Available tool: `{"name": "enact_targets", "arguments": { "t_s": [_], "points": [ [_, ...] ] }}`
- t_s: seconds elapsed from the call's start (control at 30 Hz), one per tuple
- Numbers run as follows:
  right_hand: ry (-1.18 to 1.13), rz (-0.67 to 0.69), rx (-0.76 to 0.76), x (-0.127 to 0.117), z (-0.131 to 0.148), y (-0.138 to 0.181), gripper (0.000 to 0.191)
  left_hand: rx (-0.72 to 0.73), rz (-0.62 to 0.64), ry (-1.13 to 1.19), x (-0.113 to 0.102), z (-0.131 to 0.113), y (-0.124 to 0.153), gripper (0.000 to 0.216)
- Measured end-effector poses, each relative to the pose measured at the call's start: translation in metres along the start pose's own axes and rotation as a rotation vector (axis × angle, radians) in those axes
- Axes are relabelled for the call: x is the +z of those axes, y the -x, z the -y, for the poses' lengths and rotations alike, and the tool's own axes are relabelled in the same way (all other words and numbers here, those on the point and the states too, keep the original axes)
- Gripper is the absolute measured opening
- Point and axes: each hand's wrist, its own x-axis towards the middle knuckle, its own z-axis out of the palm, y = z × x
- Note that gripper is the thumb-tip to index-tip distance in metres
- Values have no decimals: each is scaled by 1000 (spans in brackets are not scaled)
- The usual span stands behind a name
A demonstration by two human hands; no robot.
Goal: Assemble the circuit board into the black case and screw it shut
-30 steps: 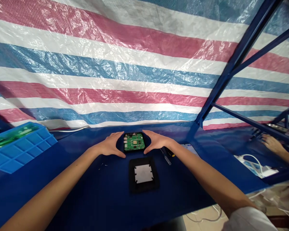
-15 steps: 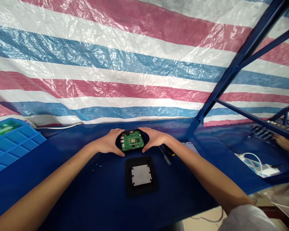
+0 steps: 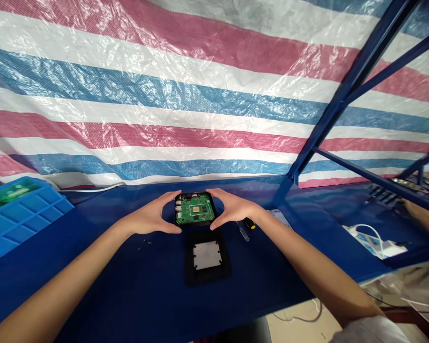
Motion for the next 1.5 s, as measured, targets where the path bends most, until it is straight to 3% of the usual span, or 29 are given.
{"name": "enact_targets", "arguments": {
  "t_s": [0.27,0.5,0.73,0.97,1.2,1.5],
  "points": [
    [-23,-7,-14,7,7,14,125,38,17,275,12,5,16,113],
    [43,-3,-41,10,14,25,127,27,-33,332,22,-5,24,119],
    [17,3,-41,13,16,29,121,58,-113,386,25,-12,35,104],
    [63,20,-104,12,36,31,103,50,-140,497,25,-17,37,86],
    [103,22,-165,16,53,29,83,98,-133,412,22,-26,37,79],
    [98,46,-155,17,73,20,74,109,-149,219,9,-47,31,76]
  ]
}}
